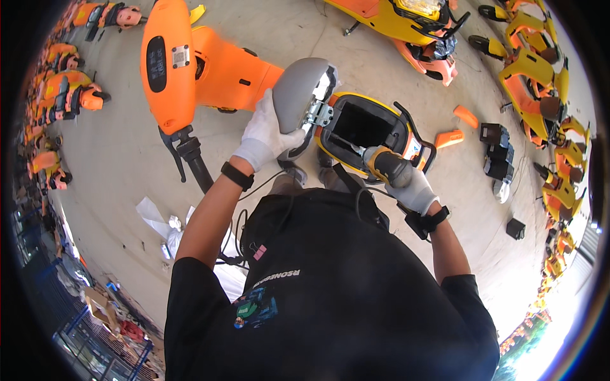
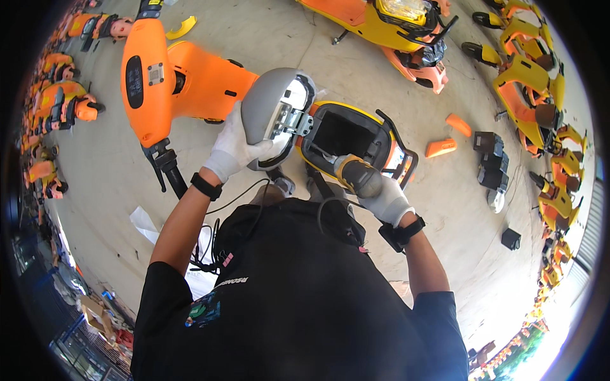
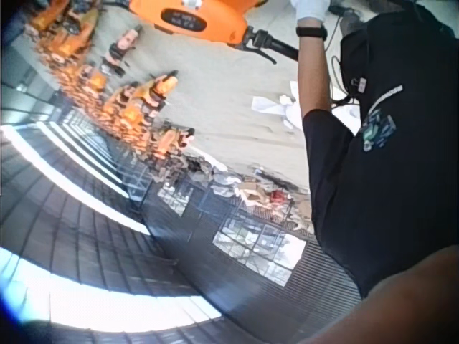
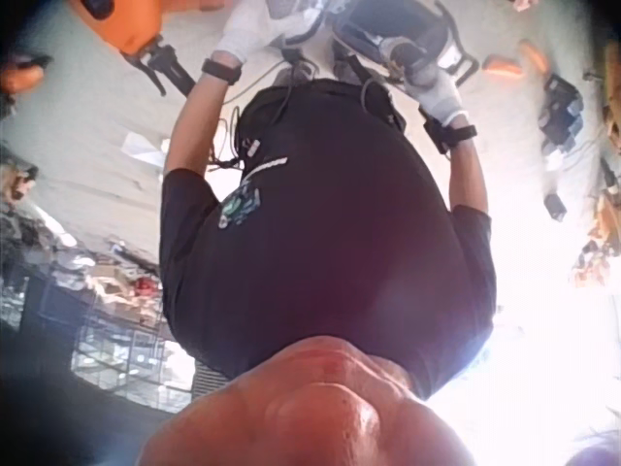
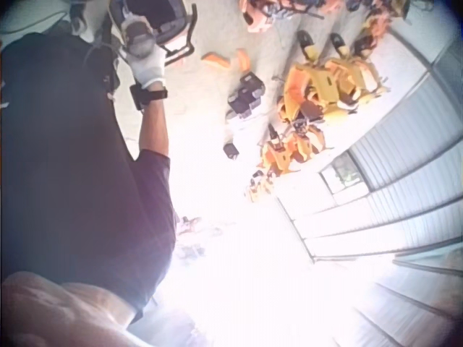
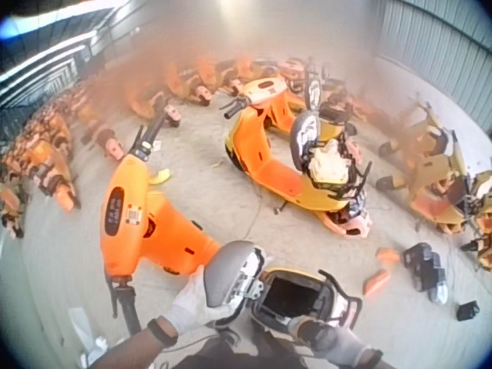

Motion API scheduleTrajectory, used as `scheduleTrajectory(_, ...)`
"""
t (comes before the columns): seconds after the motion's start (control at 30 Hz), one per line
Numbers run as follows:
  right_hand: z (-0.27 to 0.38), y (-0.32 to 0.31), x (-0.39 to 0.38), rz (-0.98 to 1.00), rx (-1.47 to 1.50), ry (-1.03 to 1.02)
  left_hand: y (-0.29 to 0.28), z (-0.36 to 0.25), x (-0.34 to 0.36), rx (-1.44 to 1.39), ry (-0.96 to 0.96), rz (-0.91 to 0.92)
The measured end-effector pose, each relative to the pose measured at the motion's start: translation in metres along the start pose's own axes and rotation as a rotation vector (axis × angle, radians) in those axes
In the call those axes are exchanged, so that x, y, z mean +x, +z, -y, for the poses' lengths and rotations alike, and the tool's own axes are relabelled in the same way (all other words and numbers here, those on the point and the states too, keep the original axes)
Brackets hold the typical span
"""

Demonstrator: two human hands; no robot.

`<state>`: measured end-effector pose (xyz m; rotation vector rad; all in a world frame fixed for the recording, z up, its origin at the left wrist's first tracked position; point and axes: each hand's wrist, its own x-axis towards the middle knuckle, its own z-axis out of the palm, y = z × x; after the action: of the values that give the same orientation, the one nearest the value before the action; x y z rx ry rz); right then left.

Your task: The person assembles a scooter seat and panel by aligning the silver components and driving screws using a power drill.

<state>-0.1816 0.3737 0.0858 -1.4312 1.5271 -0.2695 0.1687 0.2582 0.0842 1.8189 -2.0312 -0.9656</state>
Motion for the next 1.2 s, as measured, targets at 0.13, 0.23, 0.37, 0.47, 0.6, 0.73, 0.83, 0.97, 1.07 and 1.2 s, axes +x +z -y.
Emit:
scheduleTrajectory(0.13, 0.001, 0.004, -0.011, 0.031, -0.035, 0.063, -0.003, -0.004, -0.019, 0.272, 0.190, 0.010)
scheduleTrajectory(0.23, 0.007, 0.010, -0.018, -0.032, -0.024, 0.112, -0.017, -0.014, -0.030, 0.782, 0.535, 0.024)
scheduleTrajectory(0.37, 0.015, 0.018, -0.027, -0.117, 0.091, 0.094, -0.004, 0.020, -0.021, 0.918, 0.891, 0.103)
scheduleTrajectory(0.47, 0.014, 0.028, -0.031, -0.149, 0.156, 0.081, -0.001, 0.014, -0.017, 1.063, 0.918, 0.080)
scheduleTrajectory(0.6, 0.016, 0.037, -0.035, -0.224, 0.166, 0.018, -0.007, -0.001, -0.008, 1.232, 1.074, 0.228)
scheduleTrajectory(0.73, 0.010, 0.040, -0.034, -0.199, 0.132, 0.048, 0.002, 0.001, 0.001, 1.262, 1.104, 0.421)
scheduleTrajectory(0.83, 0.006, 0.041, -0.034, -0.204, 0.121, 0.017, 0.018, 0.031, 0.013, 1.056, 1.055, 0.486)
scheduleTrajectory(0.97, -0.002, 0.047, -0.039, -0.222, 0.096, 0.042, 0.010, 0.007, 0.013, 1.291, 1.225, 0.500)
scheduleTrajectory(1.07, 0.001, 0.047, -0.042, -0.217, 0.090, 0.064, 0.009, 0.007, 0.021, 1.226, 1.301, 0.512)
scheduleTrajectory(1.2, -0.003, 0.050, -0.044, -0.221, 0.110, 0.081, 0.007, 0.007, 0.026, 1.061, 1.292, 0.586)
